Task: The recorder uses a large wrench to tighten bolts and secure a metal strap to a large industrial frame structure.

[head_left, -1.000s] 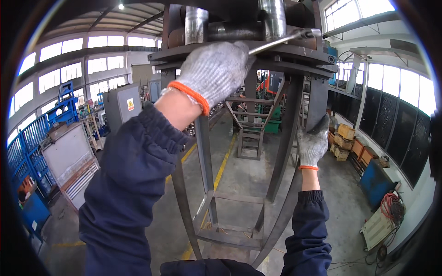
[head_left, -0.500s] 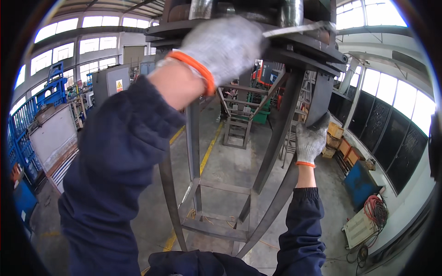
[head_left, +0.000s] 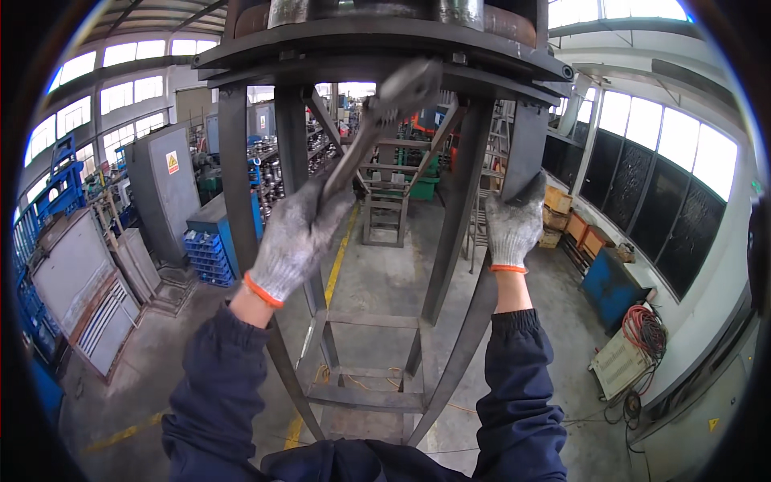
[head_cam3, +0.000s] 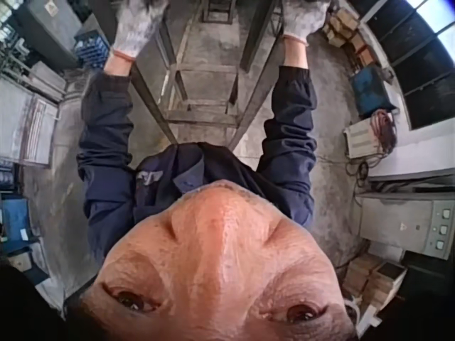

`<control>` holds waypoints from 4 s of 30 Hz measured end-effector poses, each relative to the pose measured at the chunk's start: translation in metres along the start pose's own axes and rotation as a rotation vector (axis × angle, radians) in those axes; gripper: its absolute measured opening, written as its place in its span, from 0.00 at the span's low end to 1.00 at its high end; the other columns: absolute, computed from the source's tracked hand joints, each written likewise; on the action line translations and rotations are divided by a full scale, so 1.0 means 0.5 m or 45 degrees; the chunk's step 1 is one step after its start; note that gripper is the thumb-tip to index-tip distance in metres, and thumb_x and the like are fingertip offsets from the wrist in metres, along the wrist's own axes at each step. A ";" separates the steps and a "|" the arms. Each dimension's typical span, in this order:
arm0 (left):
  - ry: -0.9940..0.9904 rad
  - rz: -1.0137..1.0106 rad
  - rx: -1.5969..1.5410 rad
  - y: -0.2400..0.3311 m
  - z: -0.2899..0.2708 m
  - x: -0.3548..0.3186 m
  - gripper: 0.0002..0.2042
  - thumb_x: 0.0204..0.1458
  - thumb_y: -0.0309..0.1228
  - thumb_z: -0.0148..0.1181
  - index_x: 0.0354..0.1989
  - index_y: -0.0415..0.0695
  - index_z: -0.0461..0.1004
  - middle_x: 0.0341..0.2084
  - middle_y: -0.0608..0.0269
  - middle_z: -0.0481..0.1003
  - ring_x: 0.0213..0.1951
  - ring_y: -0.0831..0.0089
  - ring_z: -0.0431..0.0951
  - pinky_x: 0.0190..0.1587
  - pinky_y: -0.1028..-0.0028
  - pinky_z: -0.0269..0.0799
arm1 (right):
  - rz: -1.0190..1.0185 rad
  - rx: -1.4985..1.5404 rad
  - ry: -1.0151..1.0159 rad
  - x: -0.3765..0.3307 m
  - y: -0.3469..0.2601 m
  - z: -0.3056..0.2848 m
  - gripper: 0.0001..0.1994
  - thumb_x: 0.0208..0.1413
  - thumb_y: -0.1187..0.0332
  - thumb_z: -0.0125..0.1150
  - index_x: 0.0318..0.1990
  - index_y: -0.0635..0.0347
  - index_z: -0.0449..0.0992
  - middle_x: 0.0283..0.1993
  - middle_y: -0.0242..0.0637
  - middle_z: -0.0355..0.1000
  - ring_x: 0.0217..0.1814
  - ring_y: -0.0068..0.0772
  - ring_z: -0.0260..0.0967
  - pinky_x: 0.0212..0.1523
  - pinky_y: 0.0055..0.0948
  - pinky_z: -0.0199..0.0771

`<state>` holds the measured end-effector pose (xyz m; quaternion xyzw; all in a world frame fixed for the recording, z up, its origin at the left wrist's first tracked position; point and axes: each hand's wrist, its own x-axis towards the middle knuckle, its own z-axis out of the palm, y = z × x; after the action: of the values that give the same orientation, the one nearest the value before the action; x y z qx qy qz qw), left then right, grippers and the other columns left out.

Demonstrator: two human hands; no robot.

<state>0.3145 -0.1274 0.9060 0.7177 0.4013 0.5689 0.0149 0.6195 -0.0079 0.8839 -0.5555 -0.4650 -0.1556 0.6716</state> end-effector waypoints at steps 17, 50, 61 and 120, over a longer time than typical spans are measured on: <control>-0.700 -0.156 0.066 -0.107 0.065 0.045 0.19 0.51 0.40 0.67 0.40 0.33 0.77 0.20 0.51 0.74 0.25 0.66 0.77 0.32 0.63 0.74 | -0.292 -0.104 0.106 0.008 0.034 0.031 0.46 0.43 0.57 0.72 0.69 0.67 0.58 0.62 0.59 0.71 0.65 0.55 0.70 0.64 0.40 0.68; 0.248 0.767 -0.300 -0.086 0.248 0.332 0.12 0.60 0.33 0.62 0.51 0.48 0.81 0.35 0.55 0.83 0.35 0.57 0.84 0.39 0.66 0.81 | -0.790 0.119 -0.281 0.244 -0.423 -0.108 0.27 0.68 0.48 0.56 0.51 0.71 0.79 0.34 0.32 0.76 0.36 0.19 0.68 0.37 0.23 0.71; 0.610 1.199 -0.208 -0.097 0.306 0.373 0.20 0.56 0.29 0.64 0.56 0.65 0.79 0.40 0.63 0.83 0.35 0.64 0.84 0.36 0.68 0.81 | -0.802 0.085 -0.217 0.228 -0.428 -0.101 0.26 0.67 0.47 0.57 0.39 0.69 0.80 0.26 0.29 0.71 0.30 0.18 0.63 0.31 0.25 0.65; 0.357 1.004 0.663 -0.044 0.001 0.273 0.19 0.62 0.49 0.59 0.48 0.47 0.82 0.33 0.59 0.82 0.37 0.62 0.84 0.39 0.63 0.80 | -0.898 0.145 -0.240 0.262 -0.394 -0.094 0.26 0.66 0.47 0.61 0.48 0.67 0.81 0.30 0.24 0.73 0.30 0.14 0.64 0.31 0.18 0.65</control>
<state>0.3069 -0.0313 1.0051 0.7113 0.2261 0.5031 -0.4357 0.5660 -0.0754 1.1090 -0.3348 -0.6956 -0.2996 0.5607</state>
